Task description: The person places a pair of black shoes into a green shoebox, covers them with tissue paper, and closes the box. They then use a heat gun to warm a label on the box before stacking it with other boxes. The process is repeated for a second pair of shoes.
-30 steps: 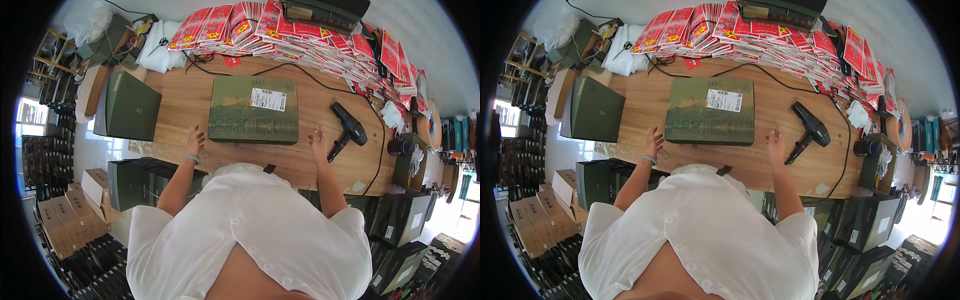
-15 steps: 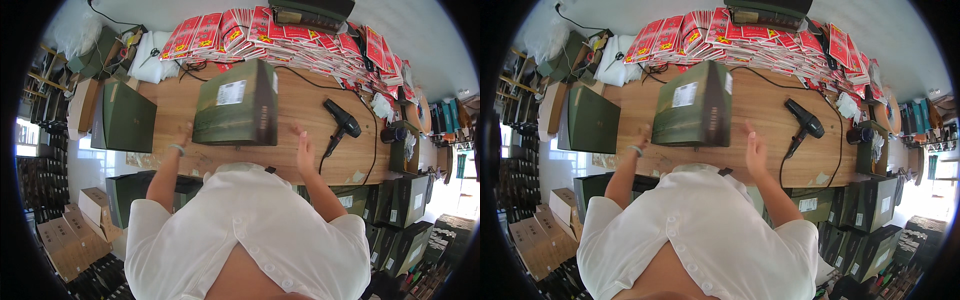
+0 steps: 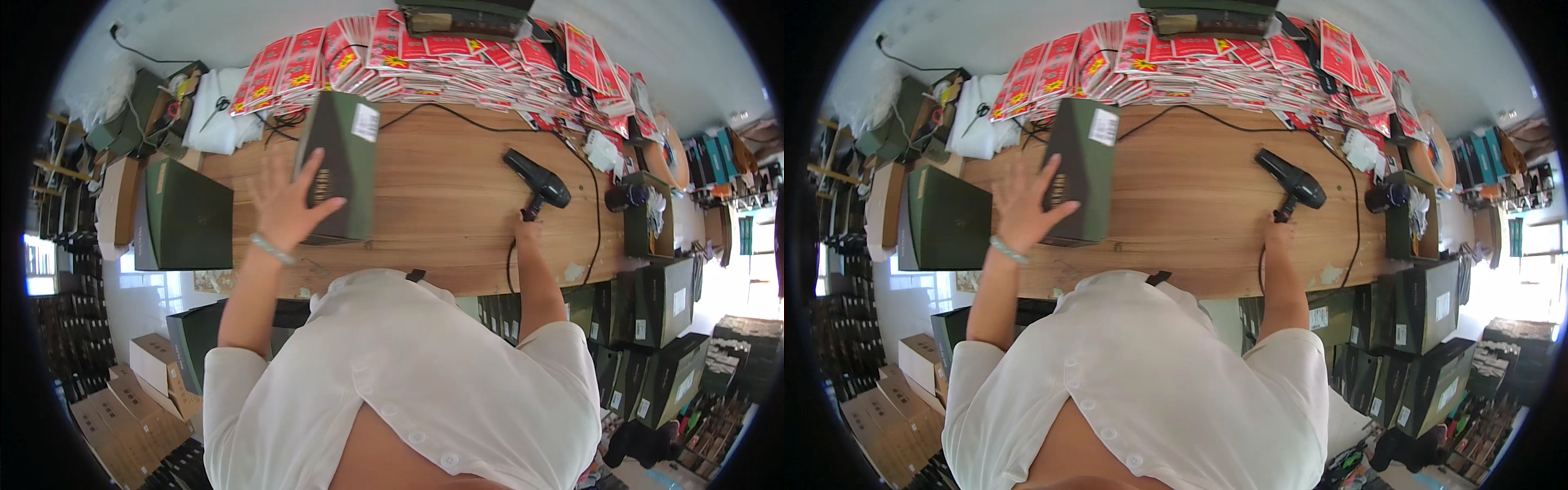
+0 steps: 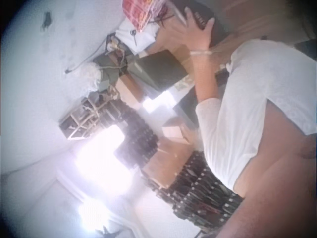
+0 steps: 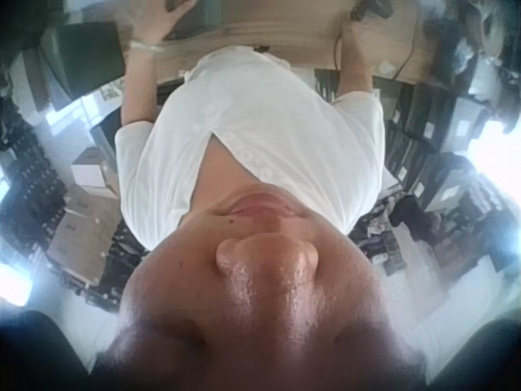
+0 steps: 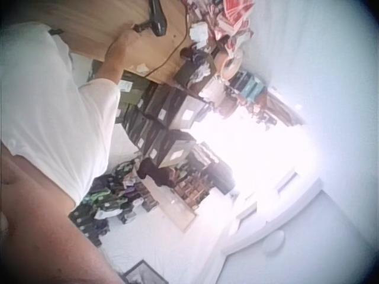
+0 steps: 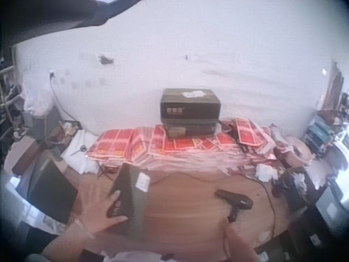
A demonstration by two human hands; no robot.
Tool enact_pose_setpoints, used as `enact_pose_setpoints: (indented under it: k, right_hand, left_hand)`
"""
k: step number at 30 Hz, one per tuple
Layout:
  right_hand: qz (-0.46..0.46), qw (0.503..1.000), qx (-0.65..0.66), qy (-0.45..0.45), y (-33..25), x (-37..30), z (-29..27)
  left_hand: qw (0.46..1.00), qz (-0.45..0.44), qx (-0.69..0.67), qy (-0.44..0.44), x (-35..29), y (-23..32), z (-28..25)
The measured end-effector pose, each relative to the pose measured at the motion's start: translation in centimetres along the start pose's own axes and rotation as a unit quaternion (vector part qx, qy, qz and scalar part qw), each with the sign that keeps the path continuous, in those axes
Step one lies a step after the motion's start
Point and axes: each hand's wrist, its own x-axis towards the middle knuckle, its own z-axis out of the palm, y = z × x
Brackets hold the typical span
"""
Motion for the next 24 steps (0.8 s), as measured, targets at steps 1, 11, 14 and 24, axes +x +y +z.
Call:
enact_pose_setpoints:
  k: [1, 11, 14, 24]
  right_hand:
    - [-0.046, 0.996, 0.035, -0.061, 1.2, 1.5, 0.1]
    - [0.017, 0.785, 0.496, -0.37, 1.8, 8.0, 0.9]
    - [0.019, 0.701, 0.522, -0.485, -0.1, 6.1, -1.5]
    - [-0.132, 0.771, 0.49, -0.385, -5.8, -14.3, -14.3]
  left_hand:
    - [1.0, 0.001, 0.017, -0.016, 0.1, -1.1, -0.8]
    - [0.976, -0.196, 0.059, -0.077, 0.7, -2.6, -1.9]
    - [0.972, -0.209, 0.085, -0.071, 0.9, 0.1, -0.9]
    - [0.995, -0.024, 0.085, 0.05, -2.5, -1.3, 0.2]
